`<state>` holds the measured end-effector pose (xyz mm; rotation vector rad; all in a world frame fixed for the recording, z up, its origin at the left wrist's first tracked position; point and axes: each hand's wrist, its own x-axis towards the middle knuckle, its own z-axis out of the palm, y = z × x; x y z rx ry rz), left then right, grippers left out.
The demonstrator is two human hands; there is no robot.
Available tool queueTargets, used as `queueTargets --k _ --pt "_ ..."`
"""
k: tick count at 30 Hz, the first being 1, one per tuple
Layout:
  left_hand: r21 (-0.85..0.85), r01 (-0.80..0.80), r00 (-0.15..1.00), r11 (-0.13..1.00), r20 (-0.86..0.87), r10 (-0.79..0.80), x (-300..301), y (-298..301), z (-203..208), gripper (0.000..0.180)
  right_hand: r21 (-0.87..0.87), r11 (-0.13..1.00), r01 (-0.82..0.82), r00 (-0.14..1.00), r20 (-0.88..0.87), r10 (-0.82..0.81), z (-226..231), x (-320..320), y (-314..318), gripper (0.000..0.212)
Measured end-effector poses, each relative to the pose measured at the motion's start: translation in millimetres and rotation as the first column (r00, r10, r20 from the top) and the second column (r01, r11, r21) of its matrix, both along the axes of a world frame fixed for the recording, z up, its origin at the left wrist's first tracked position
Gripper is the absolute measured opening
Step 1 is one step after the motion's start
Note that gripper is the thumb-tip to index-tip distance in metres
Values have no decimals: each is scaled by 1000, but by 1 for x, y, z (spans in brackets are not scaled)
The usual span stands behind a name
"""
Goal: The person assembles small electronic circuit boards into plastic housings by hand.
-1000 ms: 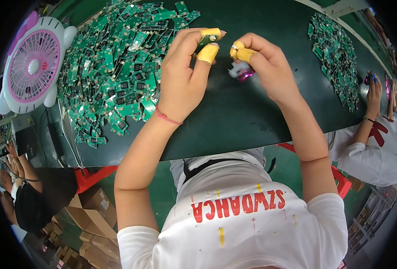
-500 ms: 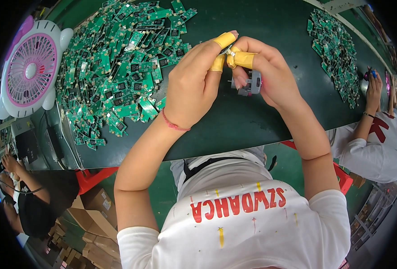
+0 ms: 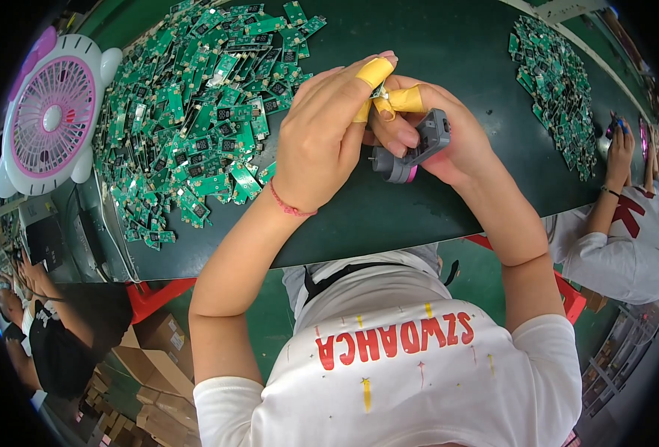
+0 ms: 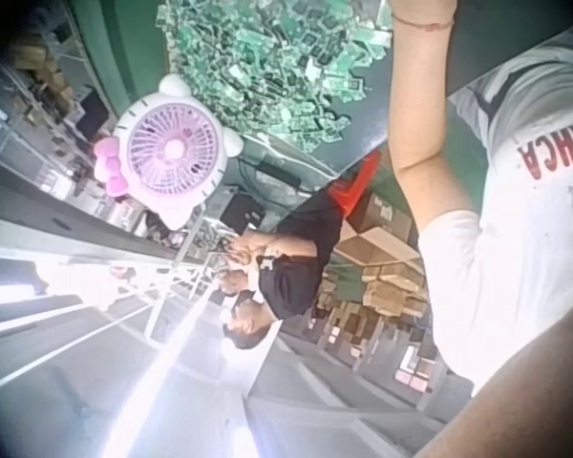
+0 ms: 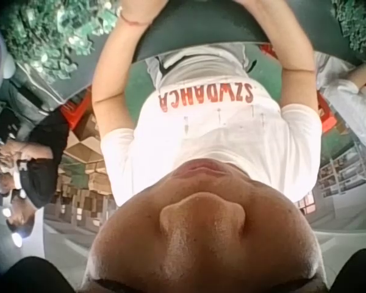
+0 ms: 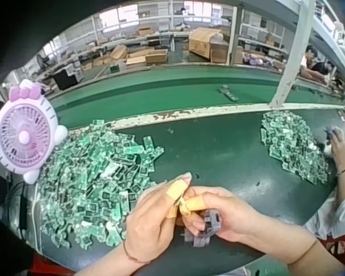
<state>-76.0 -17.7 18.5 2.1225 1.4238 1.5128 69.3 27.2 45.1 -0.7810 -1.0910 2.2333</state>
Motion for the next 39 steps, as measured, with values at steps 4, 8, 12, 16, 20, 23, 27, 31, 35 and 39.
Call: queueTargets --k 4,8,12,16,20,23,27,31,35,39 --pt "90 -53 985 995 -158 66 -2 0 0 44 -52 998 -42 995 -87 38 -7 6 2 21" --pt "100 -69 979 993 -183 86 -1 -1 -3 45 43 999 -32 998 -56 35 -4 7 0 21" --pt "80 -54 996 995 -71 59 3 -1 -9 45 31 1000 -7 1000 -23 8 -4 3 0 23" --pt "-59 -24 996 998 -92 19 1 0 -1 48 145 989 37 998 46 -44 0 2 4 15" --pt "-258 103 940 961 340 -10 6 4 -14 59 534 839 103 968 140 -208 -2 2 7 11" --pt "-367 683 374 631 918 129 9 -1 -20 43 871 472 136 941 35 -336 -9 5 13 9" --pt "87 951 -179 297 938 297 2 1 -13 32 985 143 95 900 -24 -436 -4 2 4 10" --pt "-64 875 -124 480 929 348 0 -2 -6 27 998 -59 -36 951 16 -310 -2 1 6 14" --pt "-56 827 -144 559 941 307 -6 -2 -15 30 971 -221 -95 946 19 -323 -7 4 7 14" --pt "-264 750 224 607 964 144 -7 8 -12 45 936 -292 -197 817 -8 -577 -11 12 27 23"
